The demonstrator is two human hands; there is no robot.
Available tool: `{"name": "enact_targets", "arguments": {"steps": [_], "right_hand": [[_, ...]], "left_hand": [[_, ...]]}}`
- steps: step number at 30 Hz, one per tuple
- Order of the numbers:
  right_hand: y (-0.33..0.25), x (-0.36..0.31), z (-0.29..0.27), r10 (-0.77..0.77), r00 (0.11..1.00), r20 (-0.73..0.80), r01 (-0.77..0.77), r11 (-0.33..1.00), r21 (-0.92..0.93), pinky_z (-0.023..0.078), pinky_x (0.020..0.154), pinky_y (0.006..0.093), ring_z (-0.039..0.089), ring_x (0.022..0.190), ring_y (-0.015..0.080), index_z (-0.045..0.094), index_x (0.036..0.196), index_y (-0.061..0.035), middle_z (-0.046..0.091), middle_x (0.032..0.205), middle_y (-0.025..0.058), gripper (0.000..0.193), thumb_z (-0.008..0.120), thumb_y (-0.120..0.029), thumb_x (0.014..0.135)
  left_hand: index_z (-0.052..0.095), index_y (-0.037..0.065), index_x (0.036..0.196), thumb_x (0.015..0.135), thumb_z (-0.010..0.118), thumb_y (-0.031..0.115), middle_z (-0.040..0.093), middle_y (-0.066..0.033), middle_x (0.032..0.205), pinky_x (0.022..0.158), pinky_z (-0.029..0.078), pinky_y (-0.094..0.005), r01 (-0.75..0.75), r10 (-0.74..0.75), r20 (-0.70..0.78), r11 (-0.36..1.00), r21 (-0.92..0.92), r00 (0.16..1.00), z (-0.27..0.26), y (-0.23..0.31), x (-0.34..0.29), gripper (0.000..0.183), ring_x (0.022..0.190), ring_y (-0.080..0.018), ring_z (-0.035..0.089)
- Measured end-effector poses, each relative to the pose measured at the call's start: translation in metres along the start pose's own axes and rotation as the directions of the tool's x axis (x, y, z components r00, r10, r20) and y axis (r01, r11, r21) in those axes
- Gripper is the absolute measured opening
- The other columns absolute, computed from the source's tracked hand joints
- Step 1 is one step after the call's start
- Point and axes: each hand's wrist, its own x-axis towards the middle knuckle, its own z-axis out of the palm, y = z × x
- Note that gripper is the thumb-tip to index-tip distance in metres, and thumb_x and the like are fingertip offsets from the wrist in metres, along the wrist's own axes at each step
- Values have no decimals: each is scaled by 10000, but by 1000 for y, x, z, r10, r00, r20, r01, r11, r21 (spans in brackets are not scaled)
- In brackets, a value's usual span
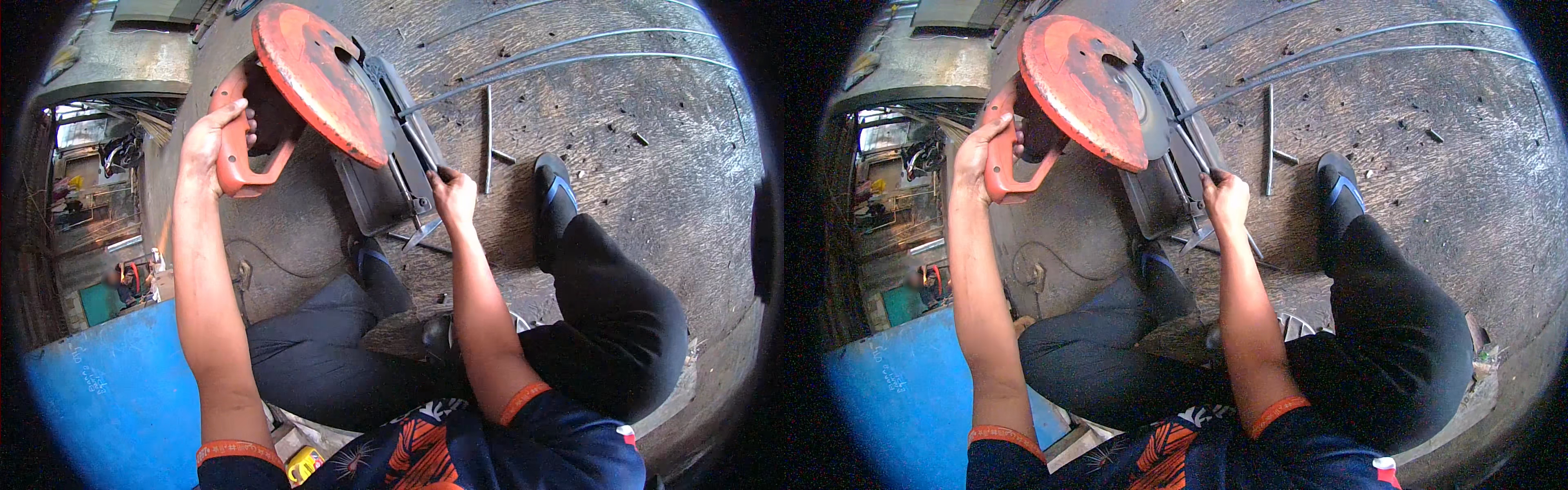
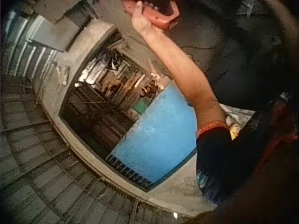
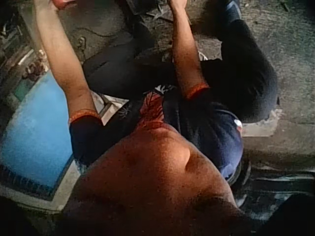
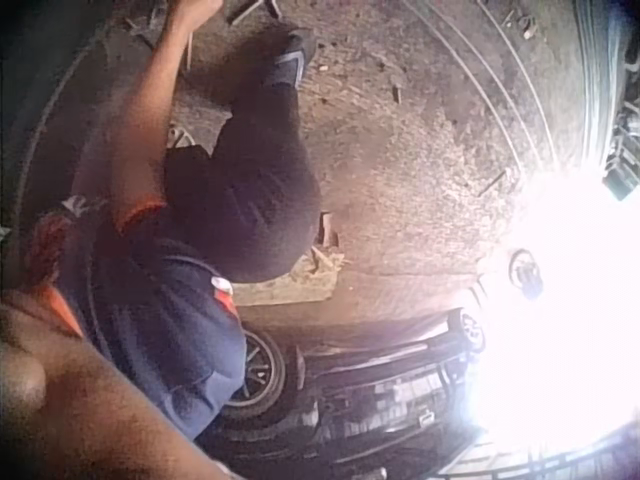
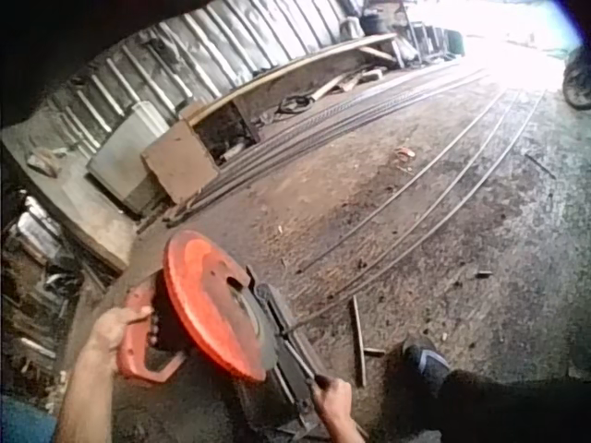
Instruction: Cutting metal rods to length using a power chop saw.
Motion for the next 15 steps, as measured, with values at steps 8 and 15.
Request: {"name": "enact_targets", "arguments": {"steps": [8, 15], "right_hand": [[-18, -4, 1, -35, 999, 1, 34, 994, -108, 507, 731, 387, 648, 781, 345, 701, 963, -98, 648, 796, 199, 284, 692, -286, 749], [-26, 0, -7, 18, 995, 101, -10, 997, -81, 507, 751, 387, 652, 792, 339, 705, 953, -95, 649, 803, 203, 265, 687, -252, 741]], "left_hand": [[545, 27, 1114, 855, 627, 217, 626, -74, 914, 651, 529, -287, -53, 54, -1, 992, -117, 999, 10, -2, -7, 331, 779, -171, 621], [566, 59, 1040, 843, 640, 215, 619, -51, 886, 646, 518, -300, -41, 37, -28, 988, -146, 999, 14, 1, -12, 262, 753, -162, 614]]}}
